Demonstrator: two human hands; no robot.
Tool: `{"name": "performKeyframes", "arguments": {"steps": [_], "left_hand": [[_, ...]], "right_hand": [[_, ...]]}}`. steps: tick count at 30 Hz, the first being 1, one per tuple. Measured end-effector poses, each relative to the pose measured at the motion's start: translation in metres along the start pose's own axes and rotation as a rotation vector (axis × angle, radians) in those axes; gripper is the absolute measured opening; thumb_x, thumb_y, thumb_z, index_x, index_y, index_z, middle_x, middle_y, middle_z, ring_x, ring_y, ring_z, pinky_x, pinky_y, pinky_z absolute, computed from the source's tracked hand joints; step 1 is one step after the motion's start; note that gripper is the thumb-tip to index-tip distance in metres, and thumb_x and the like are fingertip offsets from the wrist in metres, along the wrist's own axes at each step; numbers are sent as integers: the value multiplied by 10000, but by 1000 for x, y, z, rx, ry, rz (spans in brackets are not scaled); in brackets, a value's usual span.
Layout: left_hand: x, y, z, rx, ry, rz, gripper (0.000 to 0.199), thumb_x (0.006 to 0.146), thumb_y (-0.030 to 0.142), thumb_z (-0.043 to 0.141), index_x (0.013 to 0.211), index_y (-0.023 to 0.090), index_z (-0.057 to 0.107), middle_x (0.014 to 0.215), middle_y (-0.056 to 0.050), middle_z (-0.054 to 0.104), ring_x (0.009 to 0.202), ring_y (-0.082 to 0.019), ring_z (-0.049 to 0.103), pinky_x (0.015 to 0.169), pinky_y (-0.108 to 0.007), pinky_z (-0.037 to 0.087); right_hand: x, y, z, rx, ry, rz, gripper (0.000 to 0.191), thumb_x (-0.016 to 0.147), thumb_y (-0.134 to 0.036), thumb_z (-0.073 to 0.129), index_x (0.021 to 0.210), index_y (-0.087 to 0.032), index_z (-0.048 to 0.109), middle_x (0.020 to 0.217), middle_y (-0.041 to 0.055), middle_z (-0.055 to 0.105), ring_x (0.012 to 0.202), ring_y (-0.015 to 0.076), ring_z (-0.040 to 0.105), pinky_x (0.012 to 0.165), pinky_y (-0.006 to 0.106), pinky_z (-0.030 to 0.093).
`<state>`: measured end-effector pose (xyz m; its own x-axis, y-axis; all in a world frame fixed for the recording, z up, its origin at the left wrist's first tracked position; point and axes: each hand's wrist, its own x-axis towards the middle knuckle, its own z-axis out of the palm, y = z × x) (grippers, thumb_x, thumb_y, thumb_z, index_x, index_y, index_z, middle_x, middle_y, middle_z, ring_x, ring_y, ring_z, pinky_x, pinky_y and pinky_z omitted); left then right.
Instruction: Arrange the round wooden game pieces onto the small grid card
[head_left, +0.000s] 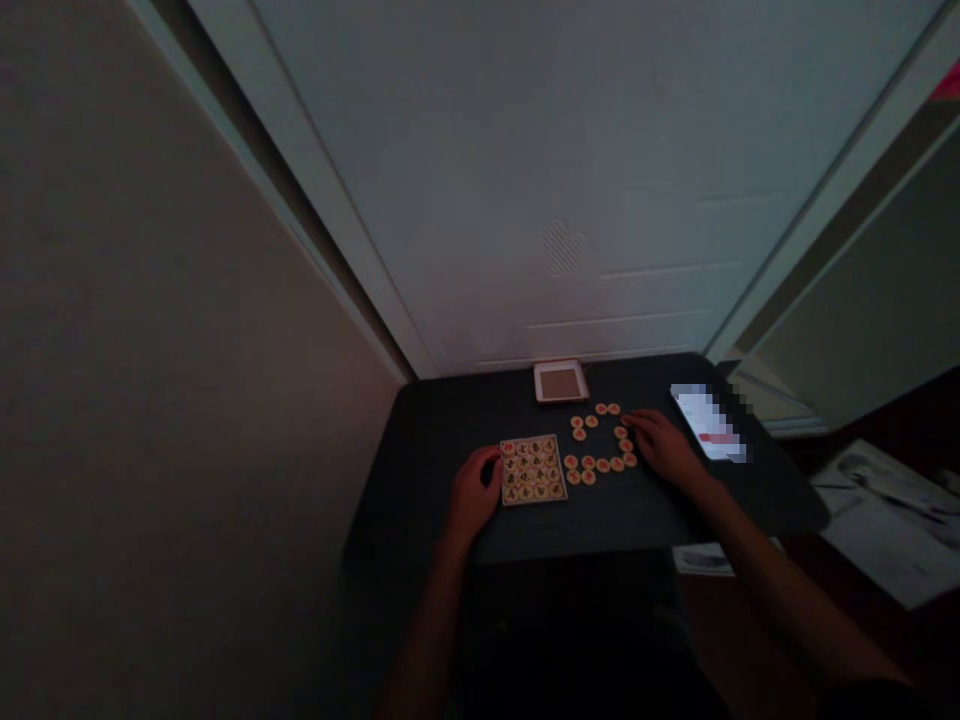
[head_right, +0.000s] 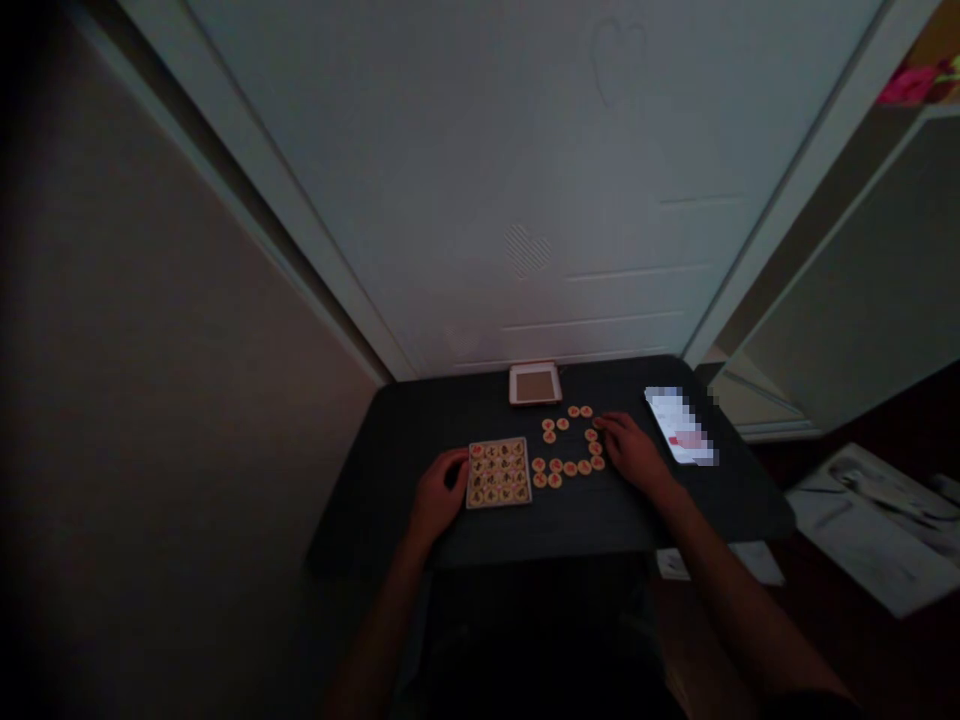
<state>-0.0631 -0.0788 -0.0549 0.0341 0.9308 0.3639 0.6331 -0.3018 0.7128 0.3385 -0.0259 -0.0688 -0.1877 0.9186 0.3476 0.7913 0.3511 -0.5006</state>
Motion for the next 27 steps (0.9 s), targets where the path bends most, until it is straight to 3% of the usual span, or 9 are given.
{"name": "performKeyframes", "arguments": {"steps": [5, 11, 14, 19, 24, 27], "left_hand": [[1, 0, 1, -2, -3, 7, 206, 967, 281, 559, 1117, 228, 689, 1179, -78, 726, 1106, -226, 684, 1021, -444, 530], [2, 0, 0, 0, 1, 13, 205, 965, 291, 561, 1105, 226, 696, 1159, -80, 736, 1079, -235, 696, 1000, -449, 540], [2, 0, 0, -3, -1, 14, 209, 965, 299, 561, 1112, 231, 694, 1154, -76, 738, 1079, -236, 698, 996, -446, 544], [1, -1, 1, -10, 0, 8, 206, 966, 315, 564, 1106, 236, 693, 1147, -73, 737, 1082, -234, 696, 1003, -439, 541], [1, 1, 0, -6, 4, 0, 188, 957, 312, 579, 1084, 245, 700, 1126, -61, 741, 1061, -235, 700, 985, -433, 548], [1, 2, -1, 6, 8, -10, 180, 958, 314, 584, 1072, 244, 704, 1115, -58, 743, 1048, -235, 701, 977, -428, 548]], "right_hand": [[-10, 3, -14, -13, 10, 25, 332, 940, -286, 522, 1201, -194, 706, 1252, 119, 677, 1156, 261, 649, 1055, 474, 506], [-33, 0, -26, -2, 10, 54, 278, 917, -396, 598, 1085, -209, 717, 1077, 85, 746, 813, 214, 694, 795, 390, 582], [-46, -4, -27, 3, 32, 80, 326, 913, -459, 611, 1089, -205, 713, 1052, 88, 748, 705, 191, 656, 684, 351, 566], [-59, -12, -23, -1, 101, 124, 419, 927, -553, 577, 1104, -195, 706, 1065, 110, 742, 759, 207, 653, 728, 369, 553], [-61, -11, -21, -16, 144, 179, 574, 889, -651, 587, 1189, -174, 697, 873, 74, 714, 666, 200, 627, 652, 356, 537], [-62, -9, -21, -24, 159, 219, 614, 867, -683, 602, 1207, -181, 701, 857, 66, 713, 690, 213, 648, 658, 363, 545]]}}
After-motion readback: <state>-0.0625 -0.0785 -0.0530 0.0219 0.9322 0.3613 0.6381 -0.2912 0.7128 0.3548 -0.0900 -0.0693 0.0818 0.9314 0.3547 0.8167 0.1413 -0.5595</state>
